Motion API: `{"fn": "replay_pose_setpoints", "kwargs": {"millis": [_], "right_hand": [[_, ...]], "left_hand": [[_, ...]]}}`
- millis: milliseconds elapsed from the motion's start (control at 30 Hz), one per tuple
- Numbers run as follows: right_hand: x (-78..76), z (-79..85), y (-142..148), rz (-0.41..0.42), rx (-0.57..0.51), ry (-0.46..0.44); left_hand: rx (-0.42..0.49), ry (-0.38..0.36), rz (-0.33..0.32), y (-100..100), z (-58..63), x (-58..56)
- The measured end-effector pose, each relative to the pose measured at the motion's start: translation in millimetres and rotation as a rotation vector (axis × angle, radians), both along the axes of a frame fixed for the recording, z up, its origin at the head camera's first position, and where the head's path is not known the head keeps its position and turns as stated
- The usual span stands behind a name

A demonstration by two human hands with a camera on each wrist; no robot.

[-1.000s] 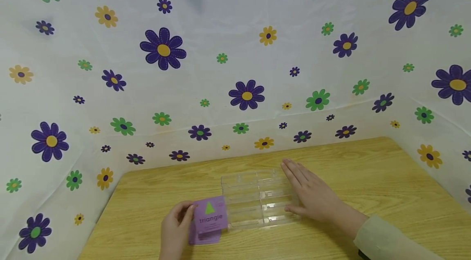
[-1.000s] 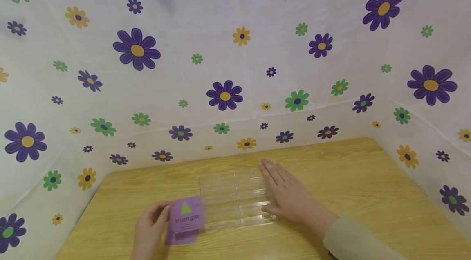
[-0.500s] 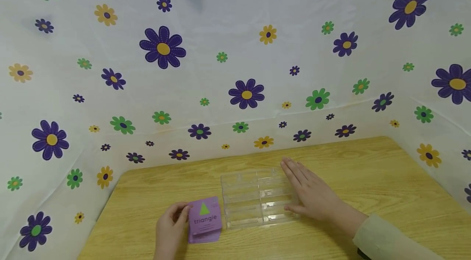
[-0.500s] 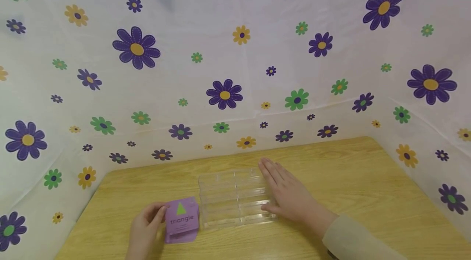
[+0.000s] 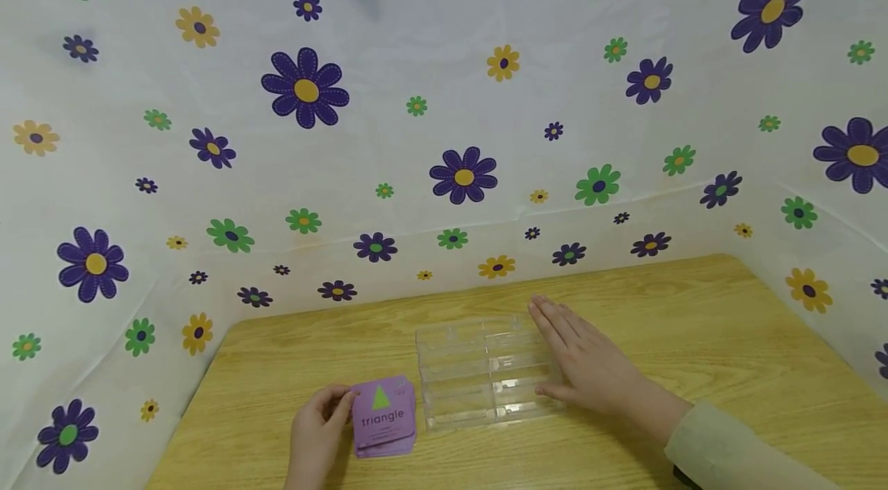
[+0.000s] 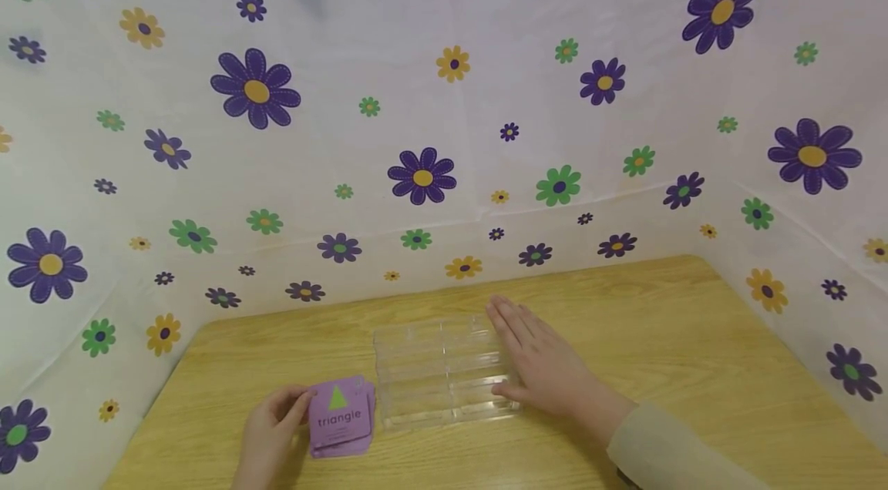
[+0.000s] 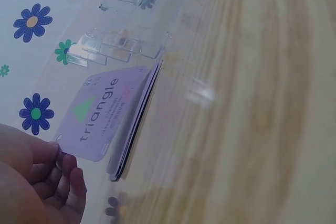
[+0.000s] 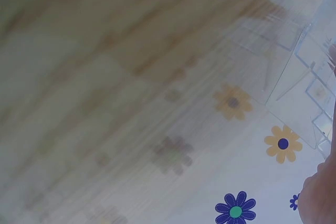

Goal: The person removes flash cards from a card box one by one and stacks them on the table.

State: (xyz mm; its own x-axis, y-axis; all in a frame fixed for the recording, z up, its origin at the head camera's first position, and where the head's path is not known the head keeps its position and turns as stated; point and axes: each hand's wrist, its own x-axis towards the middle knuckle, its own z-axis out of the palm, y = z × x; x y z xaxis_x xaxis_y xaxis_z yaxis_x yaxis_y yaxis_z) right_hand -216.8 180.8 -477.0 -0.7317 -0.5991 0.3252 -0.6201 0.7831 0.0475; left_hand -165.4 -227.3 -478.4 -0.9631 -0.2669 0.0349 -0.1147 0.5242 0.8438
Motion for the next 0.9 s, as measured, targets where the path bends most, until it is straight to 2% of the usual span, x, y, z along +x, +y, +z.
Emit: {"fn": "replay_pose_setpoints", "kwargs": {"millis": [233,500,733,900], "right_hand": [[-0.5,2.5,-0.9,-0.009,0.019,0.005],[0.5,0.0,-0.3,0.001,0.004,0.046],[0.6,-0.3,-0.4,0.016,-0.011,0.071],[-0.4,0.6,-0.6,0.017,-0.003,0.058]], "left_hand": [[-0.056,-0.035,-0.013,-4.4,-2.5,-2.7],[-0.075,-0.076,-0.017,-4.8,-4.6,-5.5],[-0.104,-0.077,-0.022,-6.9,-8.9,-8.7],[-0.101,-0.076,-0.024,-7.3,-9.6,-10.7]]}}
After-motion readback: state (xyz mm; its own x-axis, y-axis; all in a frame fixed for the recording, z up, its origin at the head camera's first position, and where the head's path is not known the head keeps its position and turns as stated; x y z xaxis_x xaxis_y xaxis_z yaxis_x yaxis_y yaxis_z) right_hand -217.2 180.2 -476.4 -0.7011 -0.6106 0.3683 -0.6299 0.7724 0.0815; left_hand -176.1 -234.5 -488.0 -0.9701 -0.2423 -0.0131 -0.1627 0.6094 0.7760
